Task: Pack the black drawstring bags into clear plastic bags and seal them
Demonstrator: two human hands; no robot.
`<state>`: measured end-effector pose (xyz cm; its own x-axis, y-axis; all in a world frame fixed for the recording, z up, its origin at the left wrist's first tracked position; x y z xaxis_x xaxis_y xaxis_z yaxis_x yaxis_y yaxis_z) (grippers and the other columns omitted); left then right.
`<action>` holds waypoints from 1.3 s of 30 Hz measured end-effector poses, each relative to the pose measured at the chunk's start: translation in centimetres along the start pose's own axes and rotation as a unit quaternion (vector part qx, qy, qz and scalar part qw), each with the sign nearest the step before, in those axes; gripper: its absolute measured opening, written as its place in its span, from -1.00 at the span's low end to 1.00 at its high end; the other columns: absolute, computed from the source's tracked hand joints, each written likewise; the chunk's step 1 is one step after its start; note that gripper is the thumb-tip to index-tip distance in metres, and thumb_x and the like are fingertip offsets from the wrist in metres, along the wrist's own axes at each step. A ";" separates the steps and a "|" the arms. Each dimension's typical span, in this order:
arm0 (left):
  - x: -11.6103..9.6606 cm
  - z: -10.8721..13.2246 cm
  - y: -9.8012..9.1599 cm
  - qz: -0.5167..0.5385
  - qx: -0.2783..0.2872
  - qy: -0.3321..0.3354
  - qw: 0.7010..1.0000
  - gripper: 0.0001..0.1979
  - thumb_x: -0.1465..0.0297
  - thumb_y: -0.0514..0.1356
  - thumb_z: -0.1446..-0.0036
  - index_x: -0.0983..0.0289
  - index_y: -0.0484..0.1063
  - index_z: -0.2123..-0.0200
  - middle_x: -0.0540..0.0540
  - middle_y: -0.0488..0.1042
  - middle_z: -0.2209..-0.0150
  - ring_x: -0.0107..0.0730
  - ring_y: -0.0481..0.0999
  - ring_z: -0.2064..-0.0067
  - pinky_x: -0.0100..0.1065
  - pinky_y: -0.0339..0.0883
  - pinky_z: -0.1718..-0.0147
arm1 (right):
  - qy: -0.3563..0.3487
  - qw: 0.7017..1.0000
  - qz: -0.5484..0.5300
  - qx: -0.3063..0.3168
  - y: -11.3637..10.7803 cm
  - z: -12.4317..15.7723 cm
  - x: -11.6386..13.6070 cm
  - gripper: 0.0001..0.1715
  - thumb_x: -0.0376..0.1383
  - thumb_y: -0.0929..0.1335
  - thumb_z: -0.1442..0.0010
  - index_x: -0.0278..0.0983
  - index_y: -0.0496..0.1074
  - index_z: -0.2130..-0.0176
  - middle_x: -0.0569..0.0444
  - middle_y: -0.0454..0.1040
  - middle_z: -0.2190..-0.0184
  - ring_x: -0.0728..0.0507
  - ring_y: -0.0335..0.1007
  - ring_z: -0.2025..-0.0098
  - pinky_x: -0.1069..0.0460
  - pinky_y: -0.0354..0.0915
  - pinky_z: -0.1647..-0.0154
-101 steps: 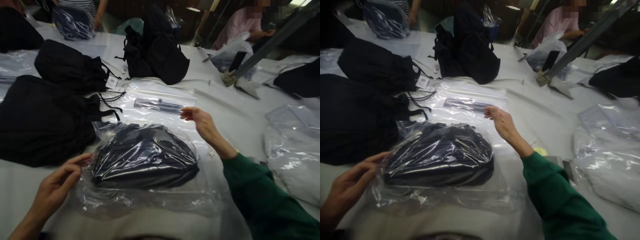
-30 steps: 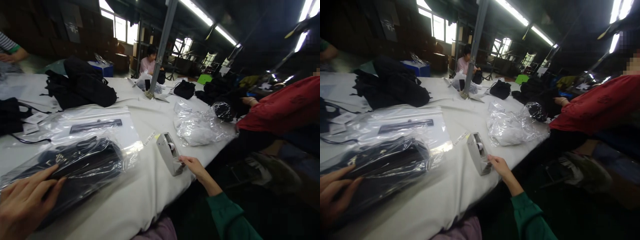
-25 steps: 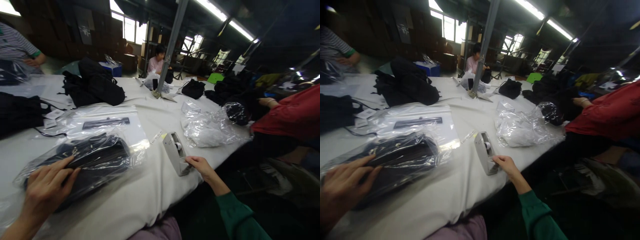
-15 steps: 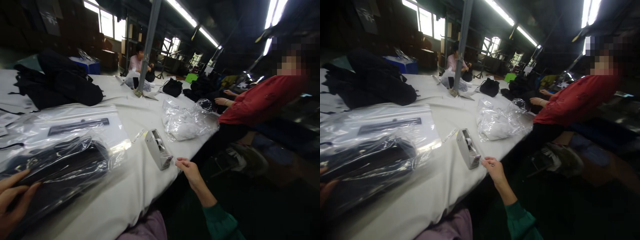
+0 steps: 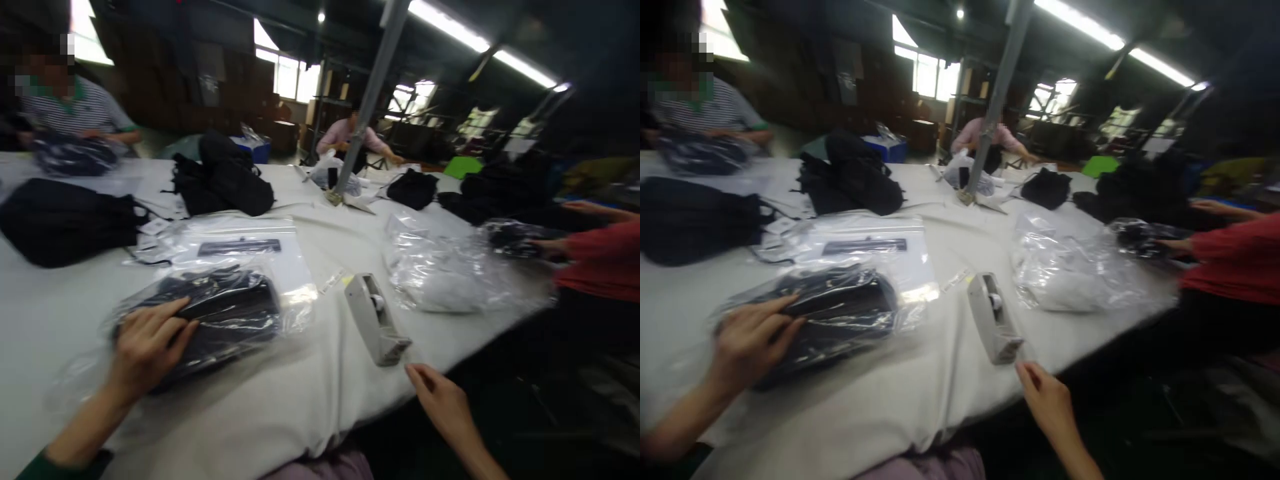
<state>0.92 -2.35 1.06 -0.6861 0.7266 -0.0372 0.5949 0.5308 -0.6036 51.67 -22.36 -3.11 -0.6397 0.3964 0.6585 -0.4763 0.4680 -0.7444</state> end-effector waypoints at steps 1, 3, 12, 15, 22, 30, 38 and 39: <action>-0.6 -0.6 -0.3 -0.026 0.014 0.002 1.000 -0.90 0.45 0.31 -0.08 0.22 0.42 0.40 0.15 0.57 0.06 -0.18 0.54 0.20 -0.16 0.27 0.13 | -0.092 0.995 0.018 0.018 0.0 -0.6 3.5 -0.63 0.06 0.36 -0.06 -0.16 0.54 0.40 0.00 0.58 0.43 -0.27 0.49 0.40 -0.10 0.37 0.30; -1.2 -1.6 -0.6 -0.048 0.030 0.000 0.998 -0.89 0.46 0.28 -0.12 0.23 0.40 0.42 0.16 0.57 0.07 -0.19 0.54 0.18 -0.18 0.29 0.12 | -0.304 0.949 0.013 0.085 0.4 -0.7 12.2 -0.74 -0.07 0.35 -0.18 -0.17 0.54 0.33 0.00 0.56 0.39 -0.21 0.49 0.35 -0.05 0.36 0.27; -1.3 -1.8 -0.9 -0.035 0.026 -0.021 0.999 -0.90 0.46 0.23 -0.17 0.24 0.38 0.41 0.14 0.57 0.08 -0.22 0.53 0.14 -0.16 0.26 0.08 | -0.663 0.599 0.185 0.409 12.2 2.5 36.8 -0.79 -0.29 0.31 -0.32 -0.25 0.54 0.28 0.05 0.51 0.38 -0.05 0.40 0.35 0.05 0.21 0.26; -1.2 -1.8 -0.8 -0.027 0.023 -0.019 0.999 -0.91 0.47 0.23 -0.17 0.24 0.39 0.39 0.14 0.57 0.08 -0.22 0.54 0.13 -0.16 0.27 0.08 | -0.668 0.581 0.323 0.335 16.9 0.9 37.6 -0.80 -0.34 0.33 -0.25 -0.29 0.53 0.38 0.00 0.55 0.40 -0.10 0.43 0.36 0.00 0.15 0.29; -0.8 -2.3 -0.8 -0.024 0.028 -0.010 0.999 -0.89 0.45 0.22 -0.18 0.24 0.38 0.41 0.13 0.58 0.10 -0.26 0.53 0.20 -0.17 0.27 0.15 | -0.604 0.618 0.417 0.281 19.9 0.0 37.4 -0.76 -0.34 0.29 -0.28 -0.35 0.52 0.34 -0.12 0.61 0.35 -0.22 0.53 0.28 -0.05 0.18 0.22; -0.5 -2.4 -0.7 -0.015 0.021 -0.004 1.000 -0.89 0.47 0.23 -0.17 0.24 0.39 0.41 0.13 0.58 0.12 -0.28 0.52 0.23 -0.18 0.28 0.16 | -0.565 0.644 0.441 0.268 19.8 -1.4 37.5 -0.70 -0.26 0.36 -0.26 -0.34 0.37 0.03 -0.08 0.60 0.44 -0.23 0.56 0.37 0.03 0.22 0.37; -0.6 -2.3 -0.7 -0.006 0.022 -0.002 1.000 -0.90 0.48 0.24 -0.15 0.25 0.39 0.40 0.12 0.58 0.13 -0.27 0.51 0.22 -0.16 0.29 0.16 | -0.611 0.589 0.443 0.289 19.5 -2.2 40.7 -0.40 -0.05 0.51 -0.05 -0.31 0.37 0.03 -0.06 0.58 0.45 -0.27 0.54 0.37 0.05 0.14 0.44; -0.6 -2.3 -0.8 -0.004 0.023 -0.002 1.000 -0.90 0.49 0.25 -0.15 0.25 0.39 0.40 0.12 0.58 0.13 -0.27 0.51 0.23 -0.16 0.29 0.16 | -0.612 0.587 0.442 0.291 19.5 -2.9 40.9 -0.38 0.01 0.51 -0.03 -0.30 0.40 0.06 -0.07 0.58 0.45 -0.27 0.53 0.36 0.05 0.14 0.43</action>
<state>1.85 -2.19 3.38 -0.6928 0.7202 -0.0358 0.5694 0.5160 -0.6399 17.94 5.27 9.67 -0.5766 -0.7507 -0.3225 0.4712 0.0169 -0.8818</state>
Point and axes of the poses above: each hand's wrist, its own z-axis away from the middle knuckle, its own y-axis out of the palm, x = y × z, the point moved 6 cm from there along -z, towards the middle knuckle
